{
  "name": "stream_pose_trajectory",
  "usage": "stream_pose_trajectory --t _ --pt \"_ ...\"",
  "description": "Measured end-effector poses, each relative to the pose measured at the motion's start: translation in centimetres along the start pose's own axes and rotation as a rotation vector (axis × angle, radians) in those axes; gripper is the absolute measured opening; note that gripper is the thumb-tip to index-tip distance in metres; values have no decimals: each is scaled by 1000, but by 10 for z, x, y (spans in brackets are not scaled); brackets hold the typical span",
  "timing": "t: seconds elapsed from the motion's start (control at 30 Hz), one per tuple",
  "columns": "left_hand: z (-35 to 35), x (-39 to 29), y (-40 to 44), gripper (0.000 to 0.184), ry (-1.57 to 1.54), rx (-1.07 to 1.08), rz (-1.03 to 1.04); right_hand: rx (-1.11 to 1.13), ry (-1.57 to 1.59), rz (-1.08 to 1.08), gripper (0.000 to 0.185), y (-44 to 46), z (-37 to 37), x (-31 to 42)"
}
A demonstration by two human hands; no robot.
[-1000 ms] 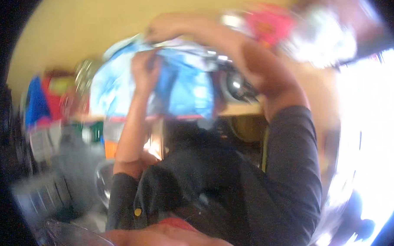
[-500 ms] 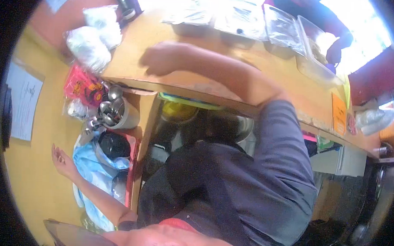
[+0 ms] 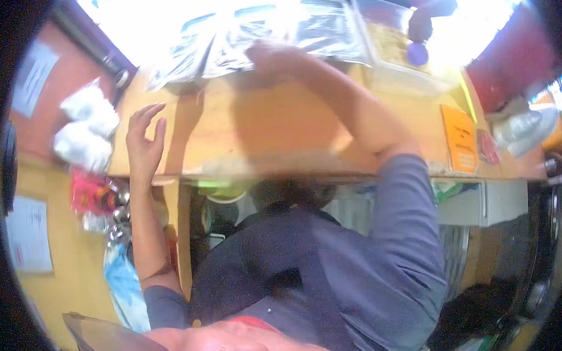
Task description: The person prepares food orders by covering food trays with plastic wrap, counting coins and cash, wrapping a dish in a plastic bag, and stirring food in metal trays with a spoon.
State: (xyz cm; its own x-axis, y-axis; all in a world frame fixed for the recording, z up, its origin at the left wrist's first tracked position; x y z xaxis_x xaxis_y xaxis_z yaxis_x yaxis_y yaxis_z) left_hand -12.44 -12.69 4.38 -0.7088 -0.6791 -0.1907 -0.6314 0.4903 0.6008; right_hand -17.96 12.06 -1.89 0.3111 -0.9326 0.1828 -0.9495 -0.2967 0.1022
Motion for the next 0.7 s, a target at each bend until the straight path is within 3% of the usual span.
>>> stream_pose_trajectory --t 0.1,0.2,0.3,0.4,0.53,0.6,0.7 --pt "62 -36 40 31 -34 65 163 -96 101 -51 18 -13 -16 9" --pt "97 -39 73 34 38 74 192 -49 14 -82 38 -16 -30 18" --pt "104 -38 96 35 111 66 238 -380 -55 -194 27 -11 -61 15" --pt "89 -54 114 28 261 -21 368 -469 -32 -213 21 -20 -78 19" --pt "101 -56 125 15 310 -20 534 -348 -39 -10 19 -20 -62 13" --pt "102 -63 124 19 297 -16 593 -621 -81 -164 26 -51 -79 20" --pt "110 -49 125 24 257 58 550 -628 -21 97 33 -109 -104 -6"
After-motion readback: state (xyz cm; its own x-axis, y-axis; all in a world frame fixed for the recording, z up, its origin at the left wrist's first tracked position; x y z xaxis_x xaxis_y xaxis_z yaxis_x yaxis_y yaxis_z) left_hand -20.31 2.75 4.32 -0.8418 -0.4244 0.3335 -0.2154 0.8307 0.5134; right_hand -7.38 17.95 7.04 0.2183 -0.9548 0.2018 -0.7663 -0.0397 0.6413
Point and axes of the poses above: each hand's wrist, its own y-axis towards the middle knuckle, its own z-axis out of the palm, x = y × z, the point moved 10 cm from there along y, towards the middle knuckle, and after that the axes turned 11 degrees about y, right-handed, at the moved point
